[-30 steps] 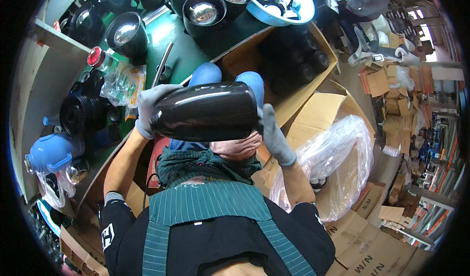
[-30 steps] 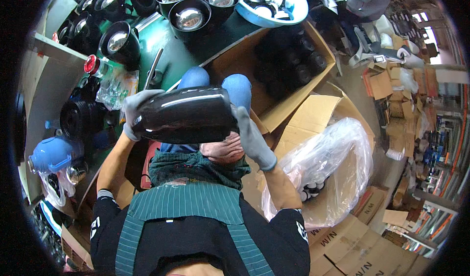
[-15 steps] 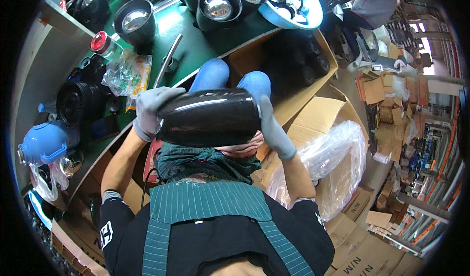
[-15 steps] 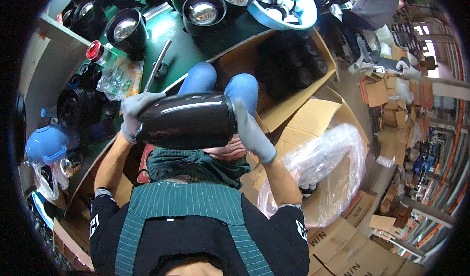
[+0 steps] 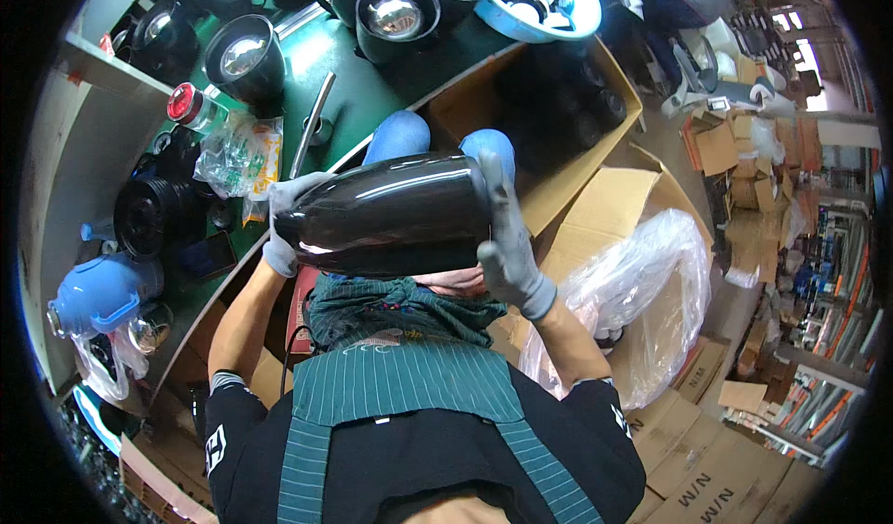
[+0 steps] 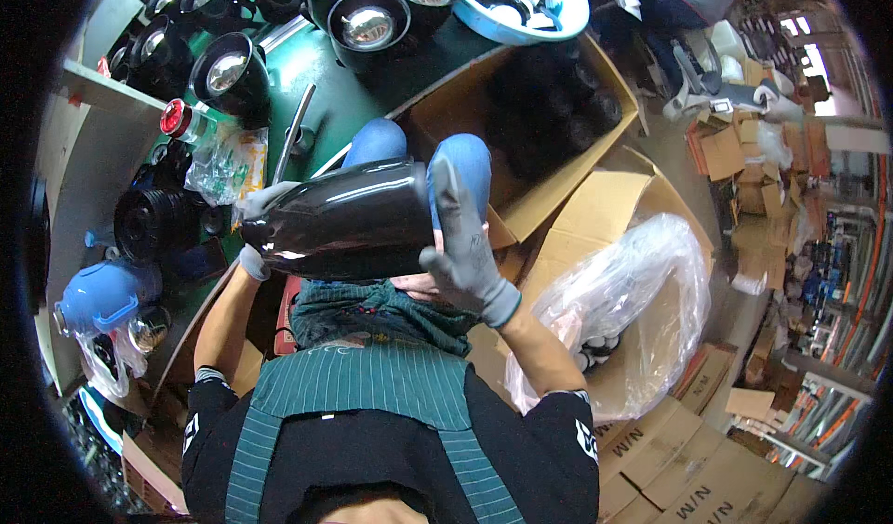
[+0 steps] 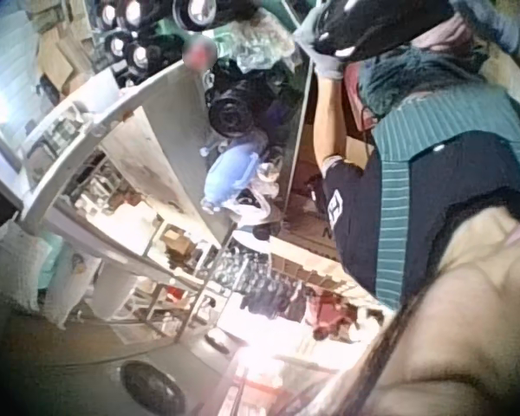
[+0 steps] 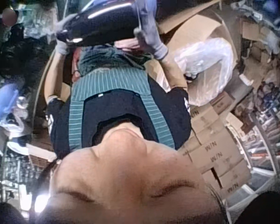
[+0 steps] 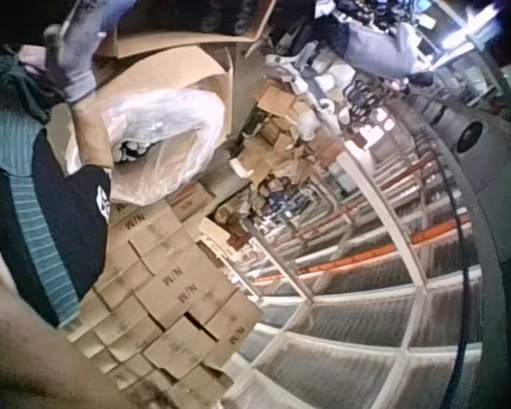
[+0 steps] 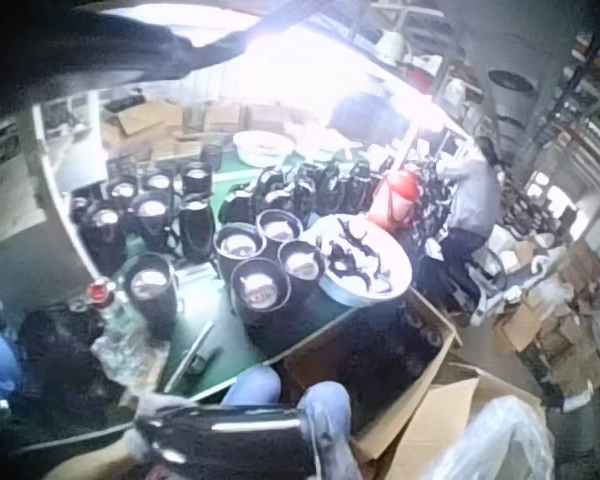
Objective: The person sits on the floor and repeatedly picks up black cylindrical kitchenware items from a cardboard box. They insert a metal rod into the opening of each item, then place the assembled unit on a green table. The process is repeated for multiple items.
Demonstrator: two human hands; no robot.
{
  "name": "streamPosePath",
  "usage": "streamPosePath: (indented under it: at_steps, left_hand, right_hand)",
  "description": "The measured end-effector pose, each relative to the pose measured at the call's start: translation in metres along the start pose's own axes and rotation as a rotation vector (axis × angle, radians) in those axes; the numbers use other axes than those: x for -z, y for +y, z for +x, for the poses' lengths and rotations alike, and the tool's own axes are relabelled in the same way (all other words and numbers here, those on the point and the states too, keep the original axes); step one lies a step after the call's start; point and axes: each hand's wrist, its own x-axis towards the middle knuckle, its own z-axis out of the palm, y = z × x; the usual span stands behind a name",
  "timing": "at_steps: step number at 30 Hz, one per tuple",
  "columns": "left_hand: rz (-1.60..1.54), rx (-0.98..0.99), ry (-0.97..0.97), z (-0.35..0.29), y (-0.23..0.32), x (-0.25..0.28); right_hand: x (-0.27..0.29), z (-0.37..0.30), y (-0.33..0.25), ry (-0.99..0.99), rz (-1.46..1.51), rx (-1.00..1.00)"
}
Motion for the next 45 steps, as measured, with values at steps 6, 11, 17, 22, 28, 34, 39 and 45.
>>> streamPosePath:
  at_steps: [6, 11, 17, 22, 28, 34, 39, 45]
  left_hand:
    - [-0.125, -0.102, 0.061, -0.013, 0.015, -0.026]
    - [0.255, -0.300, 0.193, -0.045, 0.008, -0.091]
    - [0.525, -0.549, -0.300, -0.018, 0.021, -0.036]
    - [0.923, -0.047, 0.399, 0.065, -0.044, -0.028]
    - [0.203, 0.110, 0.071, 0.101, -0.037, -0.016]
    - [0.103, -0.124, -0.681, 0.095, 0.113, -0.038]
    - [0.475, -0.198, -0.519, 0.054, 0.145, -0.066]
    - [0.636, -0.336, -0.317, 0.003, 0.204, -0.128]
  right_hand:
    - [0.013, 0.013, 0.009, 0.022, 0.175, -0.038]
    - [0.037, 0.041, 0.051, -0.212, 0.628, -0.318]
    - [0.037, 0.055, 0.077, -0.441, 0.232, -0.197]
    - [-0.008, 0.047, 0.083, -0.401, 0.102, 0.108]
    - [-0.027, 0.020, 0.098, -0.092, 0.867, -0.408]
    - [-0.030, 0.032, 0.067, 0.295, 1.240, -0.471]
    - [-0.025, 0.038, 0.105, 0.314, 1.444, -0.480]
    - [-0.068, 0.098, 0.112, -0.158, 1.440, -0.514]
